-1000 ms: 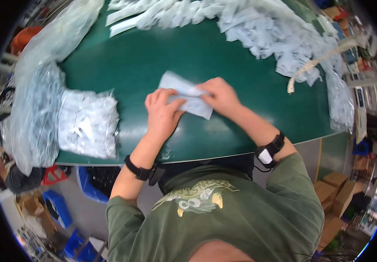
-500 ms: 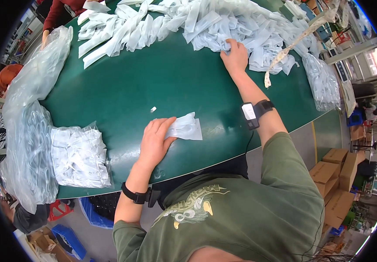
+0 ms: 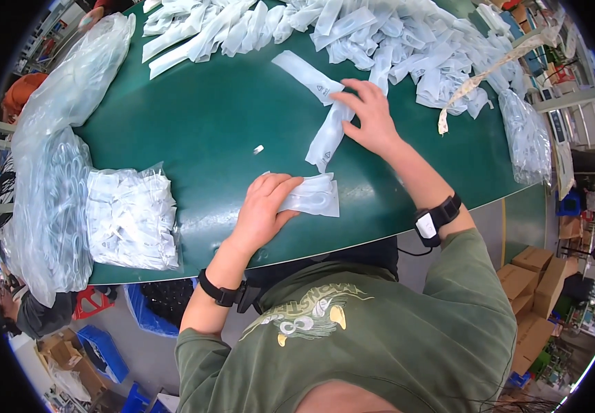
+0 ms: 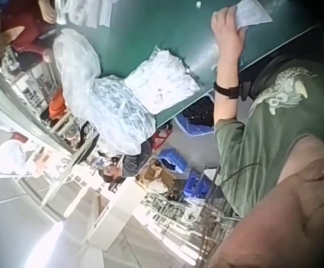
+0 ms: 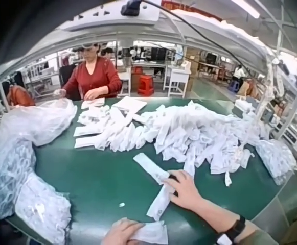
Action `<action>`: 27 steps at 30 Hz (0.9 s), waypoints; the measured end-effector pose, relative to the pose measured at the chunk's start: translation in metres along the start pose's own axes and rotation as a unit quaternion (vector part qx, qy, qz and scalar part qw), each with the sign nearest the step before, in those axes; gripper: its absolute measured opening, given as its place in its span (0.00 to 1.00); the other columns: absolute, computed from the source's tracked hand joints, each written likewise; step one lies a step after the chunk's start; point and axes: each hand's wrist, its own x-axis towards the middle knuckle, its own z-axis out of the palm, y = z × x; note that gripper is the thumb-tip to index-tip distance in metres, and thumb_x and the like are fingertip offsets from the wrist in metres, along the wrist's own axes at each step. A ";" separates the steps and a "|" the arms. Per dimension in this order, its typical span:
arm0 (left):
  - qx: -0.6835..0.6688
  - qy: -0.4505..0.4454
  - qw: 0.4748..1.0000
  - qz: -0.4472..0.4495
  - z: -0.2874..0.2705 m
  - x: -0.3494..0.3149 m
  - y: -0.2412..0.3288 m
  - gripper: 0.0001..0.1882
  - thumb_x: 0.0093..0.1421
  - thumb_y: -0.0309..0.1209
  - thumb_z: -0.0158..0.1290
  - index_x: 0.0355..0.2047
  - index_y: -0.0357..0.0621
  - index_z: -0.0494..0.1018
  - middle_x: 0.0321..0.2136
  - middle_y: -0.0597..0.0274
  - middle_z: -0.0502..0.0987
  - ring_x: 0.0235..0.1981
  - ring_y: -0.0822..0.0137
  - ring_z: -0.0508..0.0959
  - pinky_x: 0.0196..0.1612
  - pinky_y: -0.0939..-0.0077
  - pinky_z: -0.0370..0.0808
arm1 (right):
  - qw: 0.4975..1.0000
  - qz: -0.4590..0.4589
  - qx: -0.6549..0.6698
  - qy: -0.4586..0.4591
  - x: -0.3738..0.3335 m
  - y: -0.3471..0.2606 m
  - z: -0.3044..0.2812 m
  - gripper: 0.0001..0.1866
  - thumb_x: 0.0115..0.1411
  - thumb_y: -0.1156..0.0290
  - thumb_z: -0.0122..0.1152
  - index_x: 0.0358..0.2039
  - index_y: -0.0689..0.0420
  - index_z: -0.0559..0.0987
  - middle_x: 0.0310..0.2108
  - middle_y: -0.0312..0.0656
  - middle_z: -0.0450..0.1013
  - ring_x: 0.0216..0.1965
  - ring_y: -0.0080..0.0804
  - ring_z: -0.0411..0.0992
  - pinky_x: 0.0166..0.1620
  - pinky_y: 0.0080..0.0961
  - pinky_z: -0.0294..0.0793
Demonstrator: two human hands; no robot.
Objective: The person gathers small white packets by hand, places them into a clear plastic bag, and carries the bag to a scale. After weighing the bag, the person returns to the workstation to fill another bag with more white packets and weighs it as well.
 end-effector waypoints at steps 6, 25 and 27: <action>0.005 0.008 1.000 -0.029 0.002 -0.007 0.002 0.32 0.44 0.28 0.66 0.52 0.48 0.72 0.51 0.57 0.71 0.54 0.51 0.69 0.60 0.55 0.63 | 0.971 -0.015 0.037 -0.236 -0.004 0.009 -0.006 0.23 0.47 0.74 0.66 0.47 0.48 0.79 0.46 0.36 0.73 0.53 0.38 0.66 0.59 0.34 0.60; 0.097 0.018 0.994 -0.043 0.010 -0.021 0.000 0.32 0.38 0.31 0.70 0.49 0.55 0.76 0.66 0.48 0.55 0.67 0.44 0.54 0.67 0.42 0.49 | 0.919 0.290 0.189 -0.191 0.016 -0.034 0.003 0.15 0.55 0.69 0.66 0.42 0.58 0.79 0.40 0.40 0.76 0.40 0.36 0.75 0.44 0.31 0.74; 0.084 0.020 0.995 -0.049 0.009 -0.022 0.001 0.33 0.39 0.31 0.70 0.49 0.56 0.75 0.65 0.49 0.58 0.67 0.47 0.56 0.67 0.42 0.49 | 0.933 0.247 0.111 -0.236 0.004 -0.063 0.009 0.16 0.53 0.70 0.67 0.44 0.57 0.79 0.40 0.40 0.76 0.40 0.38 0.75 0.44 0.33 0.74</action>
